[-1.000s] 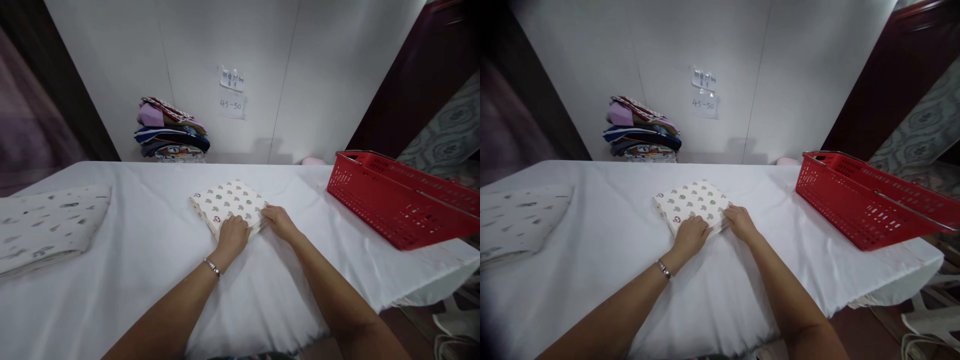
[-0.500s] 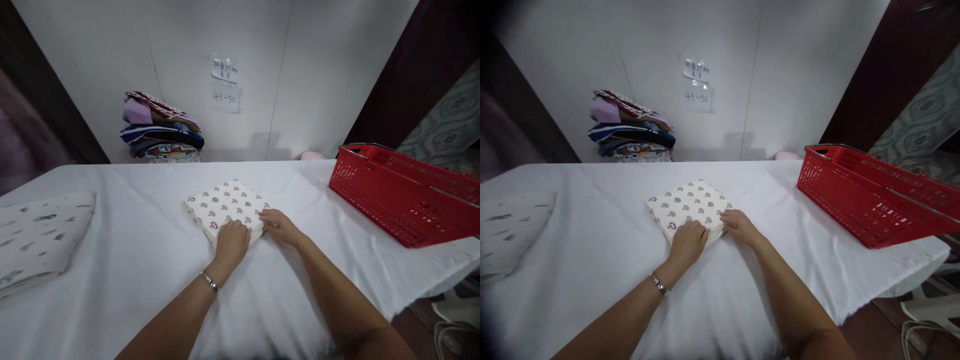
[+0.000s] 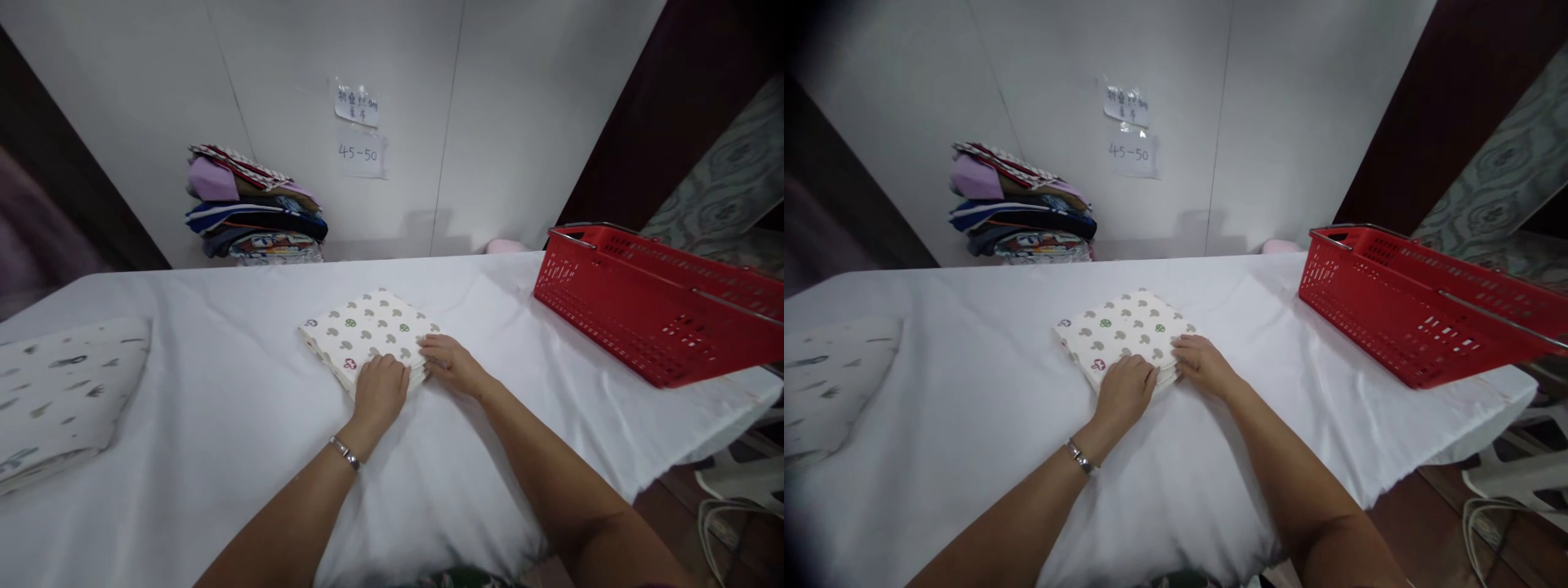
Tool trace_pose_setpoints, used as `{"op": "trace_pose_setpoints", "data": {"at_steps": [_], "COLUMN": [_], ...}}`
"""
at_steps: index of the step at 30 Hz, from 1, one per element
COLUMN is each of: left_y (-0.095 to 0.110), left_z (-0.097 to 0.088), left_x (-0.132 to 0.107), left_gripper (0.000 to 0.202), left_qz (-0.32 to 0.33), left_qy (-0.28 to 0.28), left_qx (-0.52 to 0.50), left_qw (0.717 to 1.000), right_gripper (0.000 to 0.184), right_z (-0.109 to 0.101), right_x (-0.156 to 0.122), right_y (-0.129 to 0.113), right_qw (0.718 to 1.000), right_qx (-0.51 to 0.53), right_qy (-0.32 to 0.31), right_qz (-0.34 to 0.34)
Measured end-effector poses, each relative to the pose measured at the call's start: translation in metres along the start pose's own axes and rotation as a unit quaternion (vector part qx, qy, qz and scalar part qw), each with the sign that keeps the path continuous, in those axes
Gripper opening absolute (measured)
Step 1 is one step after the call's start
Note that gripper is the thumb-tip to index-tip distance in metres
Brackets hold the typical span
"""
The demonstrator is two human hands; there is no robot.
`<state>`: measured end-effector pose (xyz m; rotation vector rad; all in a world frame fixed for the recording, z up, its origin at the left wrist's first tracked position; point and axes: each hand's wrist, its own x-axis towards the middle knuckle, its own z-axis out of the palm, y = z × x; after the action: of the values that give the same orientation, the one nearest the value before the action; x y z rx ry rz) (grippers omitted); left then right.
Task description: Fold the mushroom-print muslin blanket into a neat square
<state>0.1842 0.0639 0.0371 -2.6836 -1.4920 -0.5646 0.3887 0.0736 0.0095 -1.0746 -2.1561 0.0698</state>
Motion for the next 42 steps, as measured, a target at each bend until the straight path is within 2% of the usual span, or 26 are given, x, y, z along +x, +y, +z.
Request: {"op": "trace_pose_setpoints", "data": {"at_steps": [11, 17, 22, 34, 42], "left_y": [0.004, 0.005, 0.006, 0.002, 0.001], "left_z": [-0.004, -0.006, -0.009, -0.005, -0.002], "left_x": [-0.002, -0.003, -0.002, -0.001, 0.0], "left_gripper": [0.025, 0.017, 0.015, 0.018, 0.019], "left_qz": [0.018, 0.02, 0.017, 0.02, 0.021], "left_qy": [-0.031, -0.048, -0.065, -0.047, -0.032], "left_qx": [-0.002, 0.018, 0.018, 0.016, 0.011], "left_qw": [0.999, 0.999, 0.998, 0.999, 0.999], "right_gripper": [0.017, 0.021, 0.027, 0.031, 0.034], "right_z": [-0.001, -0.008, -0.009, -0.005, 0.006], "right_x": [0.001, 0.003, 0.0, 0.0, -0.001], "right_y": [0.005, -0.001, 0.001, -0.001, 0.002], "right_qw": [0.998, 0.998, 0.999, 0.998, 0.996], "right_qx": [-0.063, -0.058, -0.039, -0.051, -0.084], "right_qy": [0.004, -0.03, -0.027, -0.02, -0.018], "right_qz": [-0.019, -0.019, -0.022, -0.028, -0.024]}}
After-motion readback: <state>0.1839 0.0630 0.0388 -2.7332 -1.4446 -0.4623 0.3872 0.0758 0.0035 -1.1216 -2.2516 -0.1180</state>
